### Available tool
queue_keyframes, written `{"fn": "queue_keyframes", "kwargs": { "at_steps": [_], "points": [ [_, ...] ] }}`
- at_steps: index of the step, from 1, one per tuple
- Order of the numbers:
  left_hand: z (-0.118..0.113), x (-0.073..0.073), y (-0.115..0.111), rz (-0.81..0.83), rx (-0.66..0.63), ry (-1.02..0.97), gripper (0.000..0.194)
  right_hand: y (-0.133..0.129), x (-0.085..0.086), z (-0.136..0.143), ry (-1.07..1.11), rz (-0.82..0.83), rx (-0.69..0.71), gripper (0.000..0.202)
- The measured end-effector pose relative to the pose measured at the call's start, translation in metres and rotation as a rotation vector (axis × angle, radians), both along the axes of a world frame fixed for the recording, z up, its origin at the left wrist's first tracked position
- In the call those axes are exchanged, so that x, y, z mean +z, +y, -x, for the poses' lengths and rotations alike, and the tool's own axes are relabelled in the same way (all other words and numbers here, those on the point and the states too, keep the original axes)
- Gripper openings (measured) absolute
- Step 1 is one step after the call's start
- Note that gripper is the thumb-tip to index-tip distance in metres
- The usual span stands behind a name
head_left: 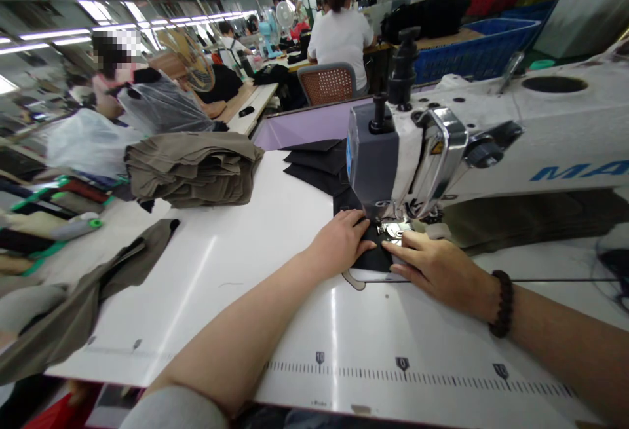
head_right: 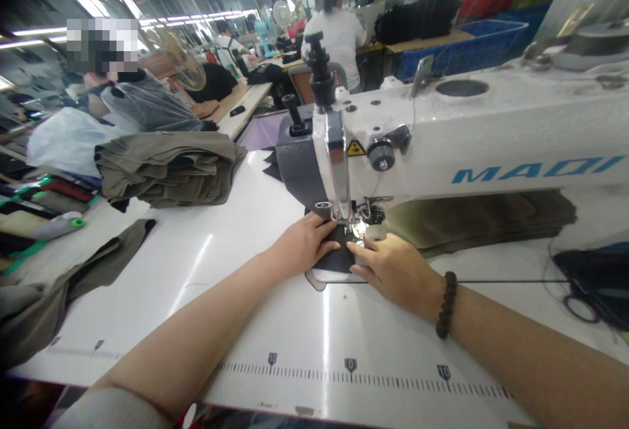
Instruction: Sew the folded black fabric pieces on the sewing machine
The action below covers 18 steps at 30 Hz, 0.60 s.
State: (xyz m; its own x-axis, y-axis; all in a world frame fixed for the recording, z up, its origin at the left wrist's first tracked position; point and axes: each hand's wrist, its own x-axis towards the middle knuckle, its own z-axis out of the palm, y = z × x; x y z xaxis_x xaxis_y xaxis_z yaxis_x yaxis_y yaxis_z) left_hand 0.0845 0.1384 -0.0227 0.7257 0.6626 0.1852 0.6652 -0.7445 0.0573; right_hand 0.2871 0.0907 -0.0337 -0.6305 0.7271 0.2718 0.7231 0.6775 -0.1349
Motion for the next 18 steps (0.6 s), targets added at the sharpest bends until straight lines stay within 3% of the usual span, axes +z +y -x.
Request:
{"fn": "queue_keyframes", "kwargs": {
  "at_steps": [6,9,13,18],
  "points": [
    [0.002,0.002,-0.004,0.004,-0.011,0.012,0.031,0.000,0.000,-0.002,0.014,-0.036,0.017,0.030],
    [0.001,0.008,-0.016,0.079,-0.122,0.032,0.022,-0.004,0.003,-0.004,0.045,-0.027,0.110,0.031],
    [-0.001,0.015,-0.028,0.158,-0.297,0.058,0.024,-0.010,0.006,-0.003,0.059,-0.078,0.198,0.037],
    [-0.001,0.016,-0.027,0.173,-0.286,0.017,0.022,-0.011,0.005,-0.003,0.040,-0.066,0.178,0.037]
  ]
}}
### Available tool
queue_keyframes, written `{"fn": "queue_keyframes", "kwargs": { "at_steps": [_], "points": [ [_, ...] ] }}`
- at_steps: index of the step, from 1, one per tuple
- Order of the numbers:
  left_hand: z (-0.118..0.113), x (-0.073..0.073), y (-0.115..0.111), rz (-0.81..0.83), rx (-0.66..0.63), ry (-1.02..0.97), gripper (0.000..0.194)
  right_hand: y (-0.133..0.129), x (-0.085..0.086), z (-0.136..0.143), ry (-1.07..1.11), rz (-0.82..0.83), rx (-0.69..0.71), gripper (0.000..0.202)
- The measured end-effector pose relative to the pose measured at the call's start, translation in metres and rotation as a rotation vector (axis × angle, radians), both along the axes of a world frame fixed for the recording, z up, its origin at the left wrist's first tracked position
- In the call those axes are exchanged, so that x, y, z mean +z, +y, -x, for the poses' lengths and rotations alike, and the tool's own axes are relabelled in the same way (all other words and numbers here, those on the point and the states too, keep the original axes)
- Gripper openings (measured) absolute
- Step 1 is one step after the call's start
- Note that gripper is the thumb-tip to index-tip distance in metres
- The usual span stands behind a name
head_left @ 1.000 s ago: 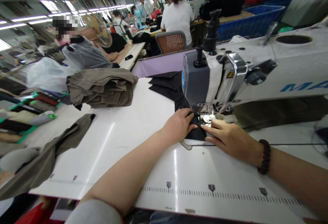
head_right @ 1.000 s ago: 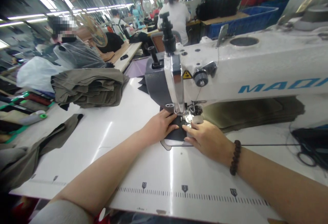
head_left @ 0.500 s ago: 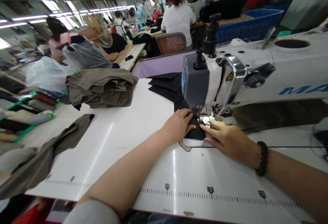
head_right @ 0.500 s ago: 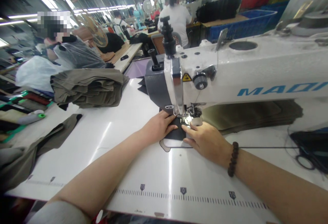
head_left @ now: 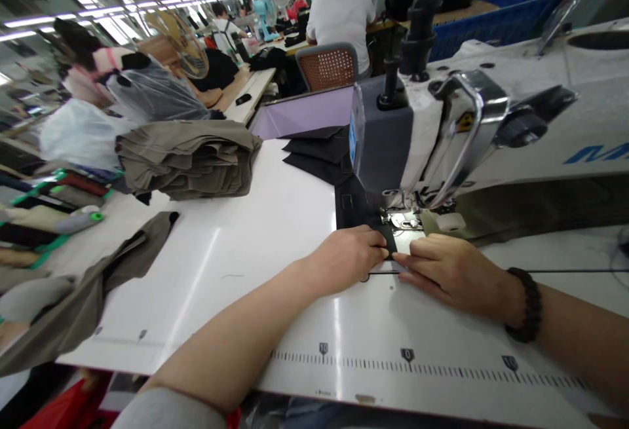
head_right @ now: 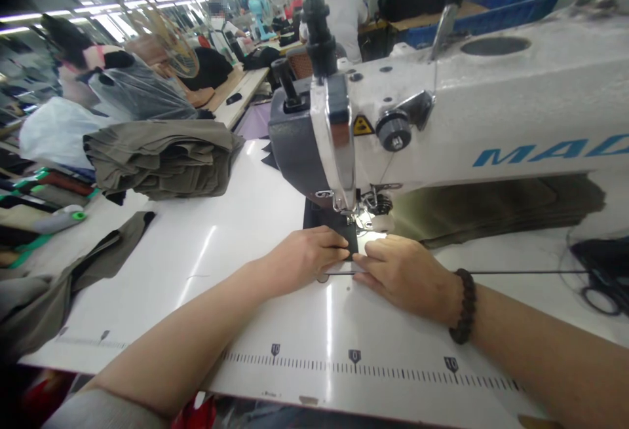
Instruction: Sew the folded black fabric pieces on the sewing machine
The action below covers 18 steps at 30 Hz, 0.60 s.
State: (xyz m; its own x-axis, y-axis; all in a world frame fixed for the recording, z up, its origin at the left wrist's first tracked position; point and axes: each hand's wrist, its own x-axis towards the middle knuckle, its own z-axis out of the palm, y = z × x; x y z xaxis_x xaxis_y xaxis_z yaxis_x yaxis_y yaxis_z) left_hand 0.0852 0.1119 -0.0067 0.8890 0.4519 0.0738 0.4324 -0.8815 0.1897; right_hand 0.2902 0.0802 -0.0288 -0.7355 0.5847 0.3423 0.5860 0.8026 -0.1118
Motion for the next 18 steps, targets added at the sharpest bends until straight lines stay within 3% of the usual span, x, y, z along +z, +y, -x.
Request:
{"fn": "queue_keyframes", "kwargs": {
  "at_steps": [18],
  "points": [
    [-0.002,-0.010,0.022,0.002,0.157,-0.055,0.022,0.015,-0.010,0.003,-0.002,0.102,-0.221,0.034]
  ]
}}
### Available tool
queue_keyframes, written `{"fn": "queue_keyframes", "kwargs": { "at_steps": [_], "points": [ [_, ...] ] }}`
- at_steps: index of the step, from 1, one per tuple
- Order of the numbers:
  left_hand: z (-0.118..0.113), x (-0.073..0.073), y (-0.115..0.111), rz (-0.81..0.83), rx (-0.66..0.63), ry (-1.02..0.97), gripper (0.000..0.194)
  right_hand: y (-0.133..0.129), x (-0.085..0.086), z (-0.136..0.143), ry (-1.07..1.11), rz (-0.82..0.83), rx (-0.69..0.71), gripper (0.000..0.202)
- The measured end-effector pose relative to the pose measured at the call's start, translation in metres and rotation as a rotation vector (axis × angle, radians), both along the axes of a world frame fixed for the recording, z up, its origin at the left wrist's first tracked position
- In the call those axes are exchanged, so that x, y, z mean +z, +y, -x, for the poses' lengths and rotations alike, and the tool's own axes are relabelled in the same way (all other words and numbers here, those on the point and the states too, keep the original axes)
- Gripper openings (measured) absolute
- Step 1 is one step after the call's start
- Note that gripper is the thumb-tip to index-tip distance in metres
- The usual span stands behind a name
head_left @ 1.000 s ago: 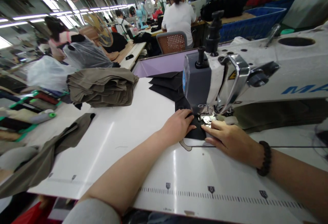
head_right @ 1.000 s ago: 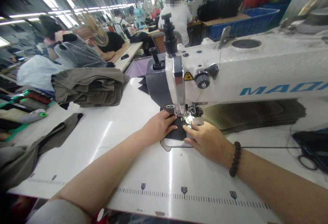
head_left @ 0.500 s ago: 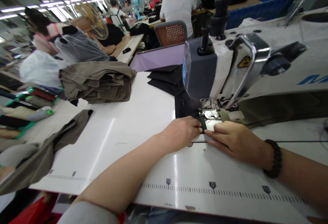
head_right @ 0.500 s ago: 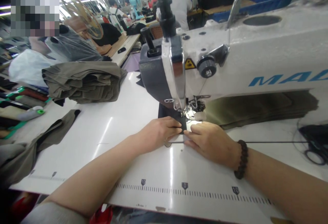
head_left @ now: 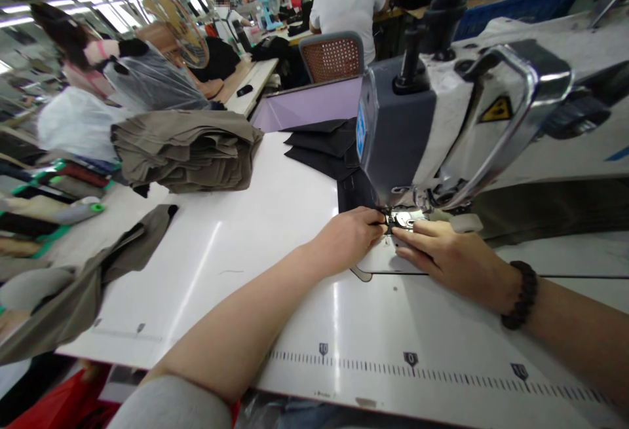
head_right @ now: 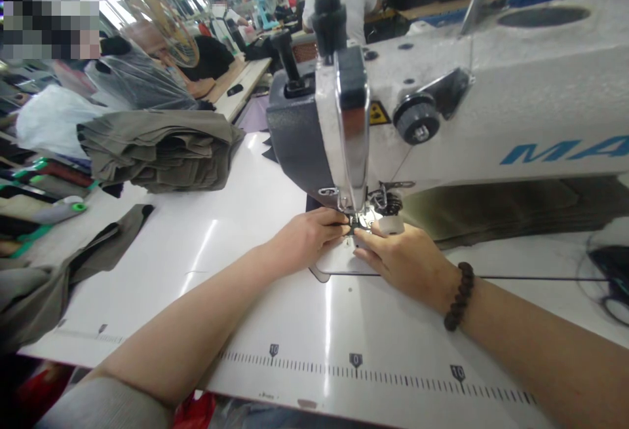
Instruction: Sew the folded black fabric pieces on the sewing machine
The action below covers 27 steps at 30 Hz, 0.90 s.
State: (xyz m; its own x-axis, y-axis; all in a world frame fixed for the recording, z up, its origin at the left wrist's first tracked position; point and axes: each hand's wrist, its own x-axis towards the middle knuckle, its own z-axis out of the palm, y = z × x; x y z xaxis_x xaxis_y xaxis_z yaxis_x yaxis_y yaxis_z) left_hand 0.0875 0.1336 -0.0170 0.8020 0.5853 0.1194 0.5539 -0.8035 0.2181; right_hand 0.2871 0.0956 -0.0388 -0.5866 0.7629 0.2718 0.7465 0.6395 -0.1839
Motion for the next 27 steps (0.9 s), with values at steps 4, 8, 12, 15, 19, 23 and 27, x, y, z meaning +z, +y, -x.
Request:
{"fn": "queue_keyframes", "kwargs": {
  "at_steps": [4,8,12,15,19,23,27],
  "points": [
    [0.001,-0.003,0.005,-0.017,0.023,-0.040,0.022,0.001,-0.001,0.001,-0.009,0.022,-0.011,0.034],
    [0.001,-0.006,0.009,-0.027,0.027,-0.046,0.023,0.001,-0.001,0.001,0.004,0.008,-0.006,0.033],
    [0.001,-0.007,0.010,-0.039,0.033,-0.067,0.023,0.000,0.000,0.001,0.019,-0.010,-0.009,0.033],
    [0.001,-0.007,0.011,-0.035,0.026,-0.075,0.024,0.000,0.000,0.000,0.022,-0.002,-0.010,0.033],
    [0.002,-0.007,0.012,-0.030,0.024,-0.073,0.024,0.000,-0.001,0.001,0.023,0.007,-0.003,0.033],
    [0.001,0.000,0.009,-0.041,0.033,-0.007,0.021,0.000,0.000,0.000,0.028,-0.009,0.005,0.031],
    [-0.003,0.012,-0.010,-0.029,0.065,0.121,0.024,-0.002,0.001,-0.003,0.054,-0.050,0.040,0.030]
  ]
}}
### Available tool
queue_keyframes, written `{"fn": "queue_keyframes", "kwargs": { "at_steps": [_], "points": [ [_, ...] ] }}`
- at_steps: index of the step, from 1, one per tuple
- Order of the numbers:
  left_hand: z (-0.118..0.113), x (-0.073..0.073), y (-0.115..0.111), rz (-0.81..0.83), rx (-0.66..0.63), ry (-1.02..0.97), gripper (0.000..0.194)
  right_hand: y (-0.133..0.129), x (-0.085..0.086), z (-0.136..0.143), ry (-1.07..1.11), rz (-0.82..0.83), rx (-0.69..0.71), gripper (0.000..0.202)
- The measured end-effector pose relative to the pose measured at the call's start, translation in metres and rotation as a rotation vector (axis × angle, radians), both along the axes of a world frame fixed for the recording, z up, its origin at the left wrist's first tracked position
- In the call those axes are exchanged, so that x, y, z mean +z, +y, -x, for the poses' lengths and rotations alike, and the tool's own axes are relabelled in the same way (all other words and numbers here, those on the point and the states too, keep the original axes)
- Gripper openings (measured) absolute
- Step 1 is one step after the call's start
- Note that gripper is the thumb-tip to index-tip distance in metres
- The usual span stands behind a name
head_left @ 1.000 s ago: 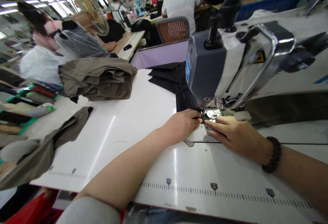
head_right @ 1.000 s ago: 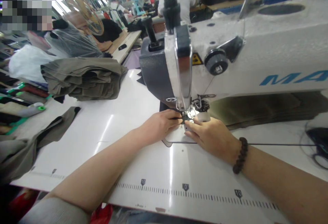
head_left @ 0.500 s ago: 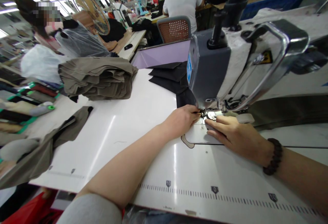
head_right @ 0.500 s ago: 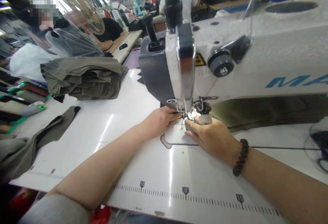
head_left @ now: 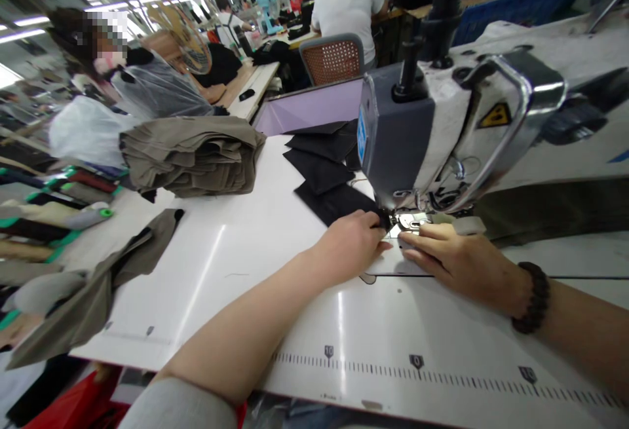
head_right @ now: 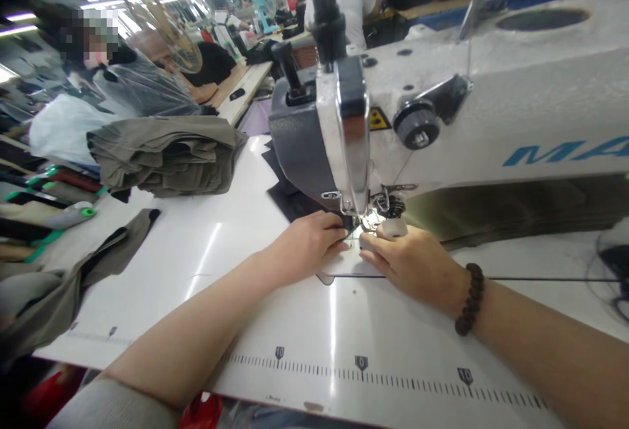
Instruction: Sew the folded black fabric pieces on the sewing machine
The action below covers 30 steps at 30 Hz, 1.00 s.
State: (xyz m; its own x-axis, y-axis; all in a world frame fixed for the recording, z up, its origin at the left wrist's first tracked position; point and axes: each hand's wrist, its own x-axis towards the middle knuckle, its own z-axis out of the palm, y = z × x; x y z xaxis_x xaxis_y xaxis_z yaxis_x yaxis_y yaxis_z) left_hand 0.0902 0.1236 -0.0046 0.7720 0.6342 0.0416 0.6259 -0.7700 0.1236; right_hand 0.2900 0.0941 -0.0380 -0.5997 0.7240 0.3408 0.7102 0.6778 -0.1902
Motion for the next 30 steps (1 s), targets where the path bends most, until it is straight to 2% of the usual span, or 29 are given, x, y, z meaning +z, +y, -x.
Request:
{"fn": "queue_keyframes", "kwargs": {
  "at_steps": [6,14,21,30],
  "points": [
    [-0.004,0.012,-0.021,0.048,-0.126,0.081,0.028,-0.001,-0.003,-0.004,-0.001,-0.027,0.042,0.031],
    [0.001,0.013,-0.018,0.050,-0.151,0.096,0.025,-0.011,0.008,-0.001,0.024,-0.071,0.170,0.028],
    [0.001,0.021,-0.022,0.171,-0.291,0.096,0.024,-0.025,0.014,0.005,0.000,-0.094,0.237,0.029],
    [0.002,0.022,-0.024,0.174,-0.233,0.083,0.021,-0.021,0.011,0.005,-0.011,-0.092,0.208,0.032]
  ]
}}
